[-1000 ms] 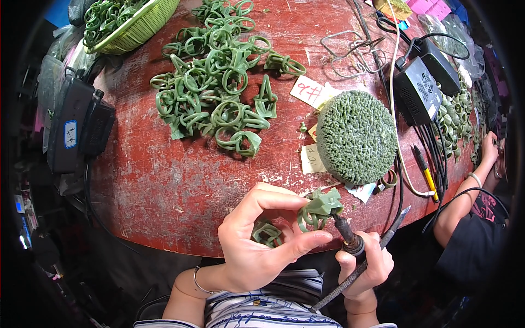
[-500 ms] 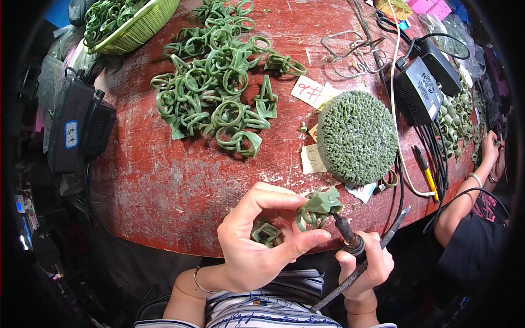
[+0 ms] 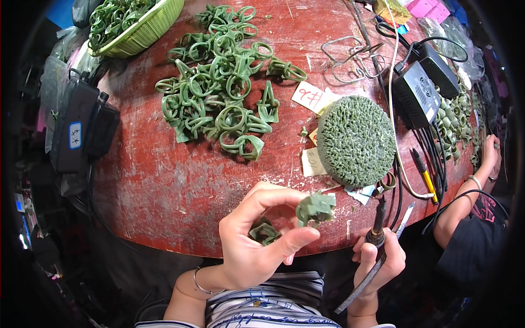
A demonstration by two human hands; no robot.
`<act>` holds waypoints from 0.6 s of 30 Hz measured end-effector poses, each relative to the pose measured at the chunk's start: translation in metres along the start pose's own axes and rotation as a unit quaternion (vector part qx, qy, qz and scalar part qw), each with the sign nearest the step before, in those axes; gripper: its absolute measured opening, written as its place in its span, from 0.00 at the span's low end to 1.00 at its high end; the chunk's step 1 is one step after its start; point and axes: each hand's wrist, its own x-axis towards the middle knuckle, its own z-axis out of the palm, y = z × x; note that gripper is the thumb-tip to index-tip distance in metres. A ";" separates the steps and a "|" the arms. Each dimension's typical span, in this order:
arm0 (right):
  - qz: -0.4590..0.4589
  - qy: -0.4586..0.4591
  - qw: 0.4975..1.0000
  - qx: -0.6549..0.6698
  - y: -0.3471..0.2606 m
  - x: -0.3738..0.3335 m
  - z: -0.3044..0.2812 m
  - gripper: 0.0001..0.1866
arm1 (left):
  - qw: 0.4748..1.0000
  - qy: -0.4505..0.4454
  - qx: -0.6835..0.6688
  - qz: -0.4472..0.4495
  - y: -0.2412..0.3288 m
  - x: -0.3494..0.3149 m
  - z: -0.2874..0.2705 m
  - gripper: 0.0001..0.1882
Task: Use a heated wax carving tool to melt and join green wax components into a larger assembly.
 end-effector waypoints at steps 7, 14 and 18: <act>0.028 0.016 0.992 -0.123 -0.017 0.014 -0.002 0.13 | 0.995 -0.016 -0.068 -0.065 0.001 -0.001 -0.002 0.24; 0.001 0.007 0.983 -0.181 -0.018 0.018 0.000 0.14 | 0.992 -0.025 -0.090 -0.088 0.005 0.002 -0.002 0.23; -0.009 0.054 0.997 -0.058 -0.010 -0.001 0.005 0.22 | 0.990 -0.025 -0.088 -0.104 0.009 0.003 -0.002 0.22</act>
